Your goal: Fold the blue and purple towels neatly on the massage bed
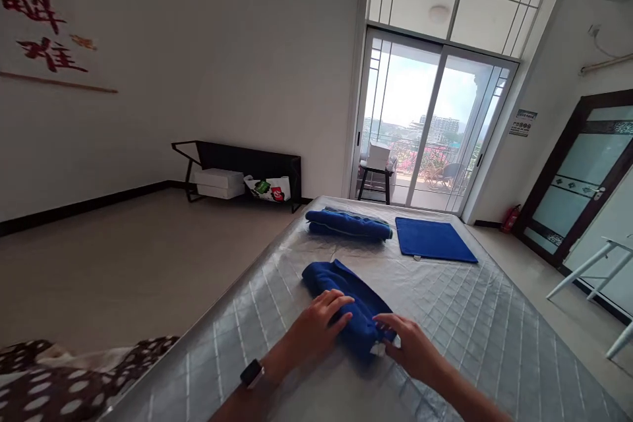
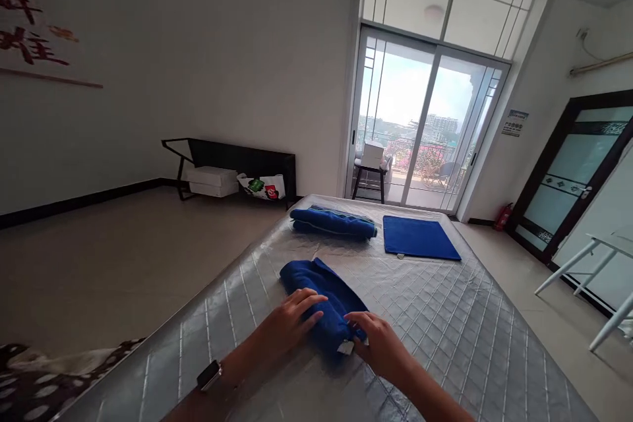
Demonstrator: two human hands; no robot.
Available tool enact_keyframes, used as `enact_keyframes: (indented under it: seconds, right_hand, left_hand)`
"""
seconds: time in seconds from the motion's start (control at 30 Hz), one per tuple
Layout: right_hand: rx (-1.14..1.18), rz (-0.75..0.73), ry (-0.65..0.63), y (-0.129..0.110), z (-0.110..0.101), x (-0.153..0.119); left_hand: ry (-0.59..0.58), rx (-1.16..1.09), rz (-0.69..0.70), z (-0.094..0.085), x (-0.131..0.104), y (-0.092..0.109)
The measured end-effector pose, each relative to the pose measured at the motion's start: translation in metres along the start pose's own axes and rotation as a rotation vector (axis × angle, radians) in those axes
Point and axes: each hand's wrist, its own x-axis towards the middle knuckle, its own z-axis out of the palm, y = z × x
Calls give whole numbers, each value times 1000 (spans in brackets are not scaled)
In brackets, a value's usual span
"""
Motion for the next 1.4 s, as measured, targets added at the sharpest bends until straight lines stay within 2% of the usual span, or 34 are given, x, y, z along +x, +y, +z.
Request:
enact_keyframes:
  seconds: [0.1, 0.17, 0.4, 0.6, 0.87, 1.13, 1.27, 1.4]
  right_hand:
    - [185, 81, 72, 5, 5, -6]
    - [218, 118, 103, 10, 6, -6]
    - [73, 124, 84, 25, 3, -6]
    - [-55, 72, 84, 26, 10, -7]
    - [-183, 223, 124, 11, 4, -8]
    - [-85, 256, 160, 17, 5, -5]
    - [-6, 291, 177, 17, 3, -4]
    - [125, 299, 212, 16, -7, -4]
  left_hand:
    - [-114, -35, 43, 5, 0, 19]
    - [-147, -28, 55, 6, 0, 25]
    - [-181, 33, 48, 12, -2, 35]
    - [-272, 17, 53, 12, -1, 40]
    - [-393, 98, -30, 9, 1, 53]
    - [-504, -1, -58, 4, 3, 43]
    - [-506, -63, 1, -1, 0, 37]
    - [-439, -123, 42, 0, -4, 32]
